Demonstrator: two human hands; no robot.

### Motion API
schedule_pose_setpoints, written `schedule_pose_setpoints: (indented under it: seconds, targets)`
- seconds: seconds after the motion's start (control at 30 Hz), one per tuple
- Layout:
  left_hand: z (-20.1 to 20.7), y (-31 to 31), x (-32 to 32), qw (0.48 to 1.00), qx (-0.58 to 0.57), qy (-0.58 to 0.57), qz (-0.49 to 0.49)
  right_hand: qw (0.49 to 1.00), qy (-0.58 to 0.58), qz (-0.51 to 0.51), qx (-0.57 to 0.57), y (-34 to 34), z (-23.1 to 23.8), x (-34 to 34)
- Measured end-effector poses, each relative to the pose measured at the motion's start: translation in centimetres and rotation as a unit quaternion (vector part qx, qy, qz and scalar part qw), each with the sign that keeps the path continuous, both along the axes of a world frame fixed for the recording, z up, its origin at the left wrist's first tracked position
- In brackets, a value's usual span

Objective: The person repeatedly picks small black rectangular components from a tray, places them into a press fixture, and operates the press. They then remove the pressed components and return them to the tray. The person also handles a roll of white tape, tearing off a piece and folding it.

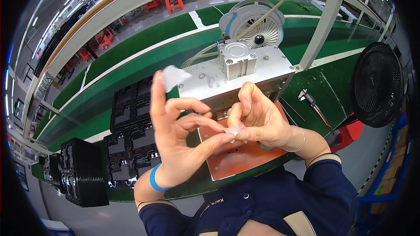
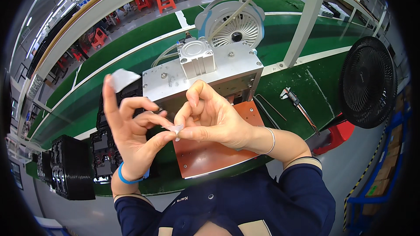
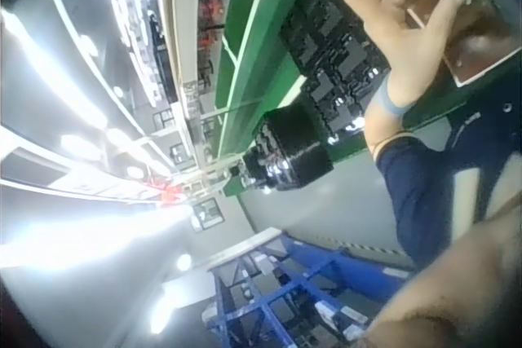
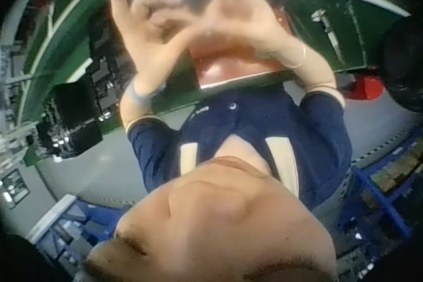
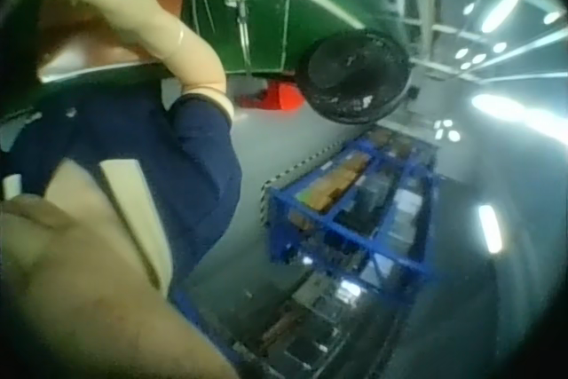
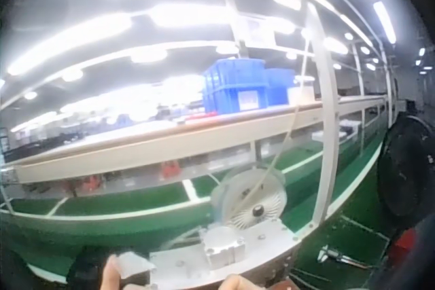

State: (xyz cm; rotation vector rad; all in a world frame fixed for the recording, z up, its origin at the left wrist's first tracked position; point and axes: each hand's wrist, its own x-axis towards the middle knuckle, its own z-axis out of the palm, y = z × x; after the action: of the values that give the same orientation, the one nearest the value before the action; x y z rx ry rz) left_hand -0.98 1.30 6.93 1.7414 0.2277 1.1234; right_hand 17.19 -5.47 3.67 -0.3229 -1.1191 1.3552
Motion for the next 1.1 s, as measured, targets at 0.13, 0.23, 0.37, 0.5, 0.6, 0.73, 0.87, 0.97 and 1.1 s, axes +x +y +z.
schedule_pose_setpoints:
  seconds: [0.13, 0.23, 0.37, 0.5, 0.6, 0.73, 0.87, 0.97, 1.1]
  targets:
    - [1.1, 0.8, -1.6, 0.931, 0.351, 0.054, 0.091, 0.999, 0.024, -0.037, -0.004, 0.2, 0.0, 0.3]
    - [0.2, 0.0, -1.4, 0.894, 0.427, 0.068, 0.117, 0.998, 0.026, -0.036, -0.045, 0.4, 0.1, 0.0]
    - [-0.8, 0.6, -0.3, 0.914, 0.388, 0.036, 0.108, 0.998, 0.041, -0.025, -0.049, 0.0, 0.2, -0.1]
    - [-1.6, 1.1, 0.5, 0.907, 0.405, -0.002, 0.115, 0.997, 0.07, -0.01, -0.041, 0.4, -0.1, -0.3]
    - [-1.7, 1.1, 1.4, 0.898, 0.419, -0.061, 0.118, 0.995, 0.076, -0.019, -0.057, 0.4, -0.2, -0.7]
    - [-3.1, 0.9, 2.1, 0.888, 0.421, -0.101, 0.155, 0.992, 0.065, -0.033, -0.099, 0.3, 0.1, -0.8]
    - [-3.0, 0.7, 1.9, 0.868, 0.463, -0.079, 0.161, 0.991, 0.063, -0.036, -0.115, 0.2, -0.1, -0.9]
    - [-3.6, 1.4, 1.6, 0.845, 0.499, -0.109, 0.158, 0.988, 0.064, -0.025, -0.135, 0.0, 0.2, -1.2]
    - [-3.6, 1.3, 0.9, 0.828, 0.534, -0.102, 0.137, 0.987, 0.075, -0.002, -0.14, -0.1, 0.1, -1.4]
